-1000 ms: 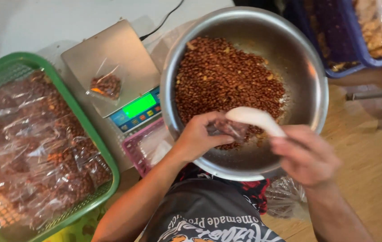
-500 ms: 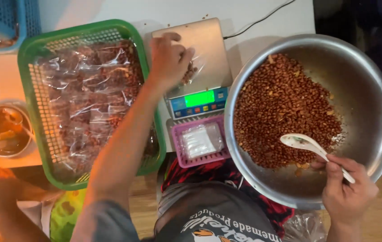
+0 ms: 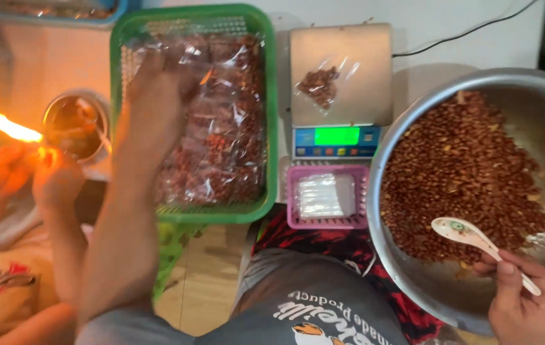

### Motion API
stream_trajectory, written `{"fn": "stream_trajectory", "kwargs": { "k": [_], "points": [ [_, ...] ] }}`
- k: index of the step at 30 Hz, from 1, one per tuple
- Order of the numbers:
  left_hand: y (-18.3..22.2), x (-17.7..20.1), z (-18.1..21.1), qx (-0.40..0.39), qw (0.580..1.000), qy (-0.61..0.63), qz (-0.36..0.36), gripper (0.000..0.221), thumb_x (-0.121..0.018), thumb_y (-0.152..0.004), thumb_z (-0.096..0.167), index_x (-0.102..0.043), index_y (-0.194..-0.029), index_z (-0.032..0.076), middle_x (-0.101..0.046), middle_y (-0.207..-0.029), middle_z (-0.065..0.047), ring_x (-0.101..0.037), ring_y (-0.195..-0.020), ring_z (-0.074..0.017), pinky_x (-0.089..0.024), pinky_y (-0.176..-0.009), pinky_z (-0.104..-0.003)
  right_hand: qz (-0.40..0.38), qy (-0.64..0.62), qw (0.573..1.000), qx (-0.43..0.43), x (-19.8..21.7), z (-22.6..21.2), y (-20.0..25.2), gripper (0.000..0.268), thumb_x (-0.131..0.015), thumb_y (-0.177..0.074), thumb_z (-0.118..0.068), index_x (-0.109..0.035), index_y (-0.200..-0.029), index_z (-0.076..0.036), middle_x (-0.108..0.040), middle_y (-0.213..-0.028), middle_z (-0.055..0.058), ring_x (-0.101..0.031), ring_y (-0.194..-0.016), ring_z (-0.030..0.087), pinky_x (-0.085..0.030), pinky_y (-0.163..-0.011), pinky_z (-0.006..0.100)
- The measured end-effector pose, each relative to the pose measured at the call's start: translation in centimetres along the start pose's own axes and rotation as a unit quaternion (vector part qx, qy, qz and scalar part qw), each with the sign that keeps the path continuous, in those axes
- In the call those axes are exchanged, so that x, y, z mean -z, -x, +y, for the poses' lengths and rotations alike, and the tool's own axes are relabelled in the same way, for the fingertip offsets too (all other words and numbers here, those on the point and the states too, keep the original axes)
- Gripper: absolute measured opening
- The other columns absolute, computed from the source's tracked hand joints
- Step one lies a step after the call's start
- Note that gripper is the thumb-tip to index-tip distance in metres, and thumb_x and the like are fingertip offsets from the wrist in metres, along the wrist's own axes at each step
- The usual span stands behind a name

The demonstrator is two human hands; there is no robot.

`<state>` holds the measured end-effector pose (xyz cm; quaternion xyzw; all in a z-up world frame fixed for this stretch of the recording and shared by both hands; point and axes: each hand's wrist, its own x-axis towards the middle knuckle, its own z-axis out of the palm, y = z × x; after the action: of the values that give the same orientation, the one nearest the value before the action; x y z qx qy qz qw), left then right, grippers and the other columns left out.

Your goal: Scooping roasted peanuts from a large bowl into small plastic bags and weighing them on a digital scale for portioning.

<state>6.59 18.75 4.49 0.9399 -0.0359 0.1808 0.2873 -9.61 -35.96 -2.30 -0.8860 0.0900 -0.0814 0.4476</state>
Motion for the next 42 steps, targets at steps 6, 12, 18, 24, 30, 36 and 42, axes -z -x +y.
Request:
{"fn": "stream_trajectory", "kwargs": {
  "k": [6,12,18,24,30,36,42],
  "points": [
    [10.1,0.8,3.0,0.137,0.987,-0.020,-0.085,0.019,-0.070,-0.088,0.003,-0.074,-0.092,0.021,-0.078,-0.115,0.004,-0.074,-0.107,-0.0164,-0.053,-0.085,-0.033,-0.029,-0.047,0.998,0.019,-0.9,-0.4,-0.7,0.019,-0.050,-0.133,0.000,-0.055,-0.135,0.018,-0.065,-0.111,0.032,-0.068,-0.090,0.035,-0.055,-0.090,0.037],
    [18.3,-6.3,0.9,0.098,0.978,-0.172,-0.063,0.034,-0.082,-0.087,0.037,-0.070,-0.108,0.012,-0.073,-0.098,-0.007,-0.070,-0.090,-0.0295,-0.055,-0.072,-0.043,-0.047,0.001,0.997,0.065,-0.4,-0.1,-0.9,0.014,-0.054,-0.125,0.008,-0.059,-0.130,0.020,-0.067,-0.104,0.033,-0.070,-0.089,0.035,-0.057,-0.089,0.039],
    [16.3,-5.7,2.0,0.097,0.912,-0.386,-0.096,0.064,-0.076,-0.080,0.072,-0.075,-0.099,0.011,-0.070,-0.097,-0.011,-0.065,-0.093,-0.0319,-0.054,-0.075,-0.042,-0.033,-0.015,0.998,0.047,0.0,-0.7,-0.6,0.015,-0.054,-0.123,0.003,-0.059,-0.128,0.017,-0.068,-0.103,0.028,-0.070,-0.085,0.031,-0.058,-0.088,0.038],
    [13.5,-10.3,9.4,0.000,0.958,-0.268,-0.103,0.038,-0.063,-0.097,0.046,-0.068,-0.105,0.009,-0.062,-0.111,-0.020,-0.056,-0.107,-0.0404,-0.044,-0.084,-0.055,-0.006,-0.014,1.000,-0.016,-0.3,-2.2,-1.1,0.012,-0.056,-0.117,0.002,-0.063,-0.121,0.012,-0.070,-0.097,0.023,-0.071,-0.082,0.026,-0.060,-0.081,0.032],
    [16.5,-26.8,6.7,-0.100,0.956,0.003,-0.276,0.022,-0.072,-0.085,0.023,-0.061,-0.086,0.004,-0.065,-0.084,-0.019,-0.065,-0.080,-0.0448,-0.050,-0.064,-0.055,-0.080,0.071,0.988,-0.114,-0.7,-3.2,-3.7,0.016,-0.066,-0.104,-0.018,-0.070,-0.113,-0.006,-0.077,-0.079,0.006,-0.072,-0.062,0.011,-0.057,-0.062,0.022],
    [11.8,-18.7,11.9,0.018,0.910,-0.105,-0.400,0.021,-0.064,-0.089,0.024,-0.078,-0.078,0.012,-0.071,-0.067,-0.012,-0.076,-0.079,-0.0391,-0.062,-0.068,-0.048,-0.168,0.173,0.969,-0.057,-4.4,-0.8,-8.6,0.021,-0.066,-0.101,-0.014,-0.069,-0.096,0.007,-0.071,-0.062,0.024,-0.073,-0.056,0.035,-0.058,-0.062,0.048],
    [13.8,-14.6,10.0,-0.121,0.990,-0.028,-0.066,0.048,-0.080,-0.091,0.043,-0.053,-0.061,0.017,-0.047,-0.061,0.001,-0.062,-0.072,-0.0235,-0.052,-0.065,-0.029,-0.070,-0.001,0.995,-0.070,-10.0,-2.9,-11.5,0.025,-0.061,-0.108,-0.017,-0.068,-0.089,-0.004,-0.074,-0.069,0.012,-0.075,-0.058,0.021,-0.062,-0.053,0.034]
  ]
}}
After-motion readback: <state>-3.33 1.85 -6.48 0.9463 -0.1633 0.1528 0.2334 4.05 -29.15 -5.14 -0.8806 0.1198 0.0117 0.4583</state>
